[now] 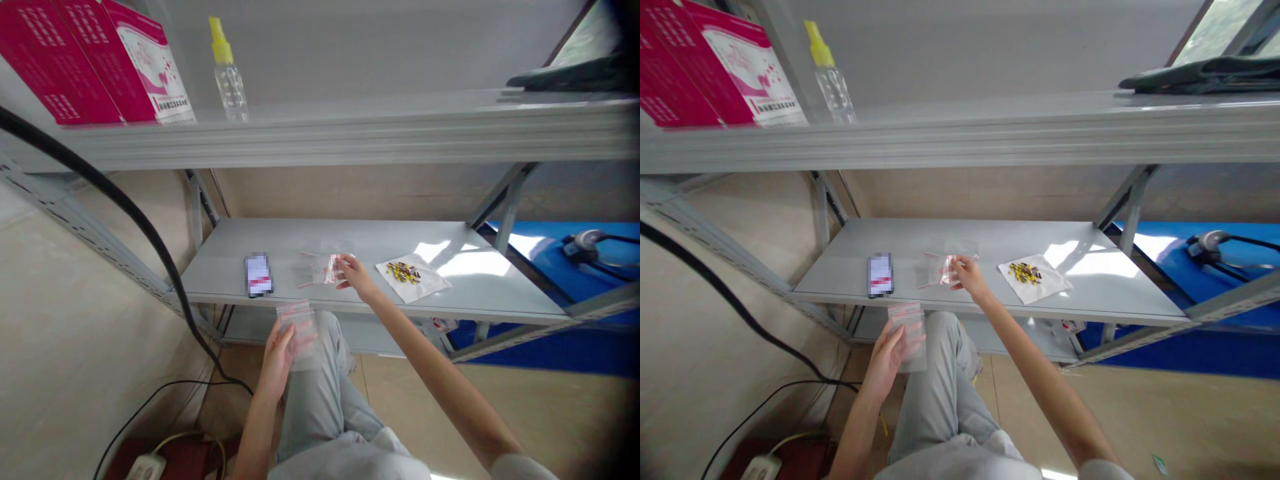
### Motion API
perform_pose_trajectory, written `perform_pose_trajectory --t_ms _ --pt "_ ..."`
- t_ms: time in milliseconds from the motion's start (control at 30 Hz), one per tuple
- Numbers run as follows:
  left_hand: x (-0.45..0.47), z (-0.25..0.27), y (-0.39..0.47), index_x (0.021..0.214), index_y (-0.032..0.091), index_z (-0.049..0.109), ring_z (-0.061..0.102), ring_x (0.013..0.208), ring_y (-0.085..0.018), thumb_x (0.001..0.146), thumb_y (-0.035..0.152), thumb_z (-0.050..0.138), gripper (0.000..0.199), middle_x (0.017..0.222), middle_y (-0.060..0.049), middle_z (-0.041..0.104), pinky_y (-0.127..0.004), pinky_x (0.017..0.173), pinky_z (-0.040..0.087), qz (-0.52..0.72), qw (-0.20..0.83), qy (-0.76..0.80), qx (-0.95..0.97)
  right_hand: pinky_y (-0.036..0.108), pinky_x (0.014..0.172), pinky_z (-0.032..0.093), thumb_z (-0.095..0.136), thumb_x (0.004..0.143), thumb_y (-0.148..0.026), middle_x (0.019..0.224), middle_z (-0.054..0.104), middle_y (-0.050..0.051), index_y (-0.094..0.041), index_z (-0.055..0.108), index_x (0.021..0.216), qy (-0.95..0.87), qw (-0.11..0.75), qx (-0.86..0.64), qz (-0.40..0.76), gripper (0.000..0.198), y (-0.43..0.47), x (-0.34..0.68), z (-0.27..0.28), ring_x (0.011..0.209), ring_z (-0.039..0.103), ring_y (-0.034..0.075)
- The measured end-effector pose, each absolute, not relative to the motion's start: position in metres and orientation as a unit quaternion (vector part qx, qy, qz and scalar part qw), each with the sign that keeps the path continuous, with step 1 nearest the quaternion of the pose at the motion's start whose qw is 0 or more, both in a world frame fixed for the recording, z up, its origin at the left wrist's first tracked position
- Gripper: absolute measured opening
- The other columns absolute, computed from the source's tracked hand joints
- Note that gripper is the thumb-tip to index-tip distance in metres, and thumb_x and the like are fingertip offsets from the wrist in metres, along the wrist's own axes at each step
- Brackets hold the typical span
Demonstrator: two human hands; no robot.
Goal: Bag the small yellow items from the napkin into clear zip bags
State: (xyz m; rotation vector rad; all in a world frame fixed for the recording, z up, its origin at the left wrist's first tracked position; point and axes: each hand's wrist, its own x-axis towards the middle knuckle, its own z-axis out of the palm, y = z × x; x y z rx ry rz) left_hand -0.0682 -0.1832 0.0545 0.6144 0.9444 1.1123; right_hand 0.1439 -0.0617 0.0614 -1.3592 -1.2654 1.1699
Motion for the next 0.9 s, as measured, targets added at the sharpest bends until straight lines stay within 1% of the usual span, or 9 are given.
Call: perform_pose_trajectory --t_ms 67,133,267,367,467,533,600,767,900 --pt "-0.064 0.053 -0.182 0.124 0.018 0.044 0.068 0.087 -0.025 0.075 0.029 0.065 0.055 0.103 -0.011 0.069 -0.034 0.08 0.053 0.5 0.706 0.417 0.277 0.02 0.049 0.051 0.054 0.079 -0.04 0.098 0.067 0.006 -0.022 0.047 0.111 -0.495 0.466 -0.519 0.518 0.038 -0.071 0.143 0.074 0.067 0.066 0.013" --pt "-0.059 0.052 -0.182 0.122 0.018 0.046 0.068 0.087 -0.025 0.077 0.03 0.064 0.05 0.105 -0.011 0.068 -0.034 0.08 0.053 0.501 0.711 0.407 0.278 0.019 0.051 0.052 0.064 0.071 -0.03 0.095 0.067 0.004 -0.023 0.044 0.116 -0.481 0.468 -0.477 0.568 0.049 -0.08 0.141 0.085 0.067 0.065 0.012" --pt "-0.054 0.047 -0.179 0.113 0.019 0.052 0.068 0.087 -0.024 0.077 0.033 0.063 0.04 0.105 -0.009 0.068 -0.033 0.078 0.053 0.512 0.712 0.397 0.27 0.018 0.052 0.051 0.071 0.062 -0.017 0.09 0.065 0.001 -0.024 0.043 0.12 -0.505 0.424 -0.414 0.627 0.065 -0.097 0.136 0.101 0.065 0.064 0.01" --pt "-0.052 0.044 -0.176 0.11 0.021 0.056 0.066 0.092 -0.024 0.072 0.034 0.068 0.042 0.106 -0.006 0.068 -0.032 0.077 0.053 0.528 0.706 0.405 0.243 0.018 0.049 0.05 0.07 0.065 -0.019 0.095 0.065 0.003 -0.024 0.042 0.123 -0.546 0.363 -0.358 0.665 0.064 -0.11 0.13 0.105 0.062 0.063 0.009" --pt "-0.051 0.041 -0.174 0.108 0.02 0.06 0.064 0.097 -0.023 0.07 0.036 0.07 0.042 0.109 -0.006 0.067 -0.031 0.079 0.052 0.547 0.696 0.403 0.23 0.019 0.046 0.049 0.063 0.076 -0.03 0.094 0.066 0.005 -0.021 0.05 0.12 -0.592 0.28 -0.319 0.685 0.047 -0.119 0.122 0.099 0.058 0.063 0.01" --pt "-0.051 0.039 -0.174 0.105 0.017 0.063 0.063 0.098 -0.023 0.07 0.037 0.07 0.041 0.106 -0.006 0.068 -0.031 0.082 0.05 0.552 0.694 0.405 0.222 0.02 0.046 0.049 0.057 0.081 -0.036 0.092 0.067 0.005 -0.02 0.055 0.116 -0.624 0.252 -0.329 0.663 0.039 -0.122 0.116 0.09 0.057 0.063 0.011" --pt "-0.053 0.039 -0.176 0.103 0.015 0.064 0.063 0.098 -0.023 0.069 0.037 0.07 0.041 0.102 -0.007 0.069 -0.032 0.086 0.049 0.548 0.698 0.408 0.212 0.021 0.049 0.051 0.055 0.083 -0.036 0.09 0.069 0.004 -0.019 0.06 0.112 -0.658 0.264 -0.353 0.611 0.034 -0.124 0.109 0.08 0.057 0.064 0.011" --pt "-0.057 0.039 -0.178 0.104 0.013 0.064 0.063 0.097 -0.028 0.071 0.052 0.064 0.052 0.105 -0.012 0.067 -0.04 0.084 0.051 0.516 0.722 0.406 0.219 0.023 0.069 0.05 0.059 0.081 -0.027 0.091 0.071 0.0 -0.023 0.068 0.1 -0.746 0.303 -0.411 0.428 0.021 -0.133 0.088 0.072 0.084 0.067 0.016" --pt "-0.061 0.034 -0.177 0.107 0.017 0.063 0.062 0.102 -0.024 0.064 0.037 0.076 0.049 0.11 -0.009 0.066 -0.031 0.083 0.051 0.54 0.652 0.457 0.274 0.022 0.068 0.048 0.057 0.082 -0.025 0.092 0.071 -0.002 -0.027 0.065 0.103 -0.772 0.299 -0.448 0.338 0.023 -0.127 0.069 0.07 0.084 0.066 0.015"
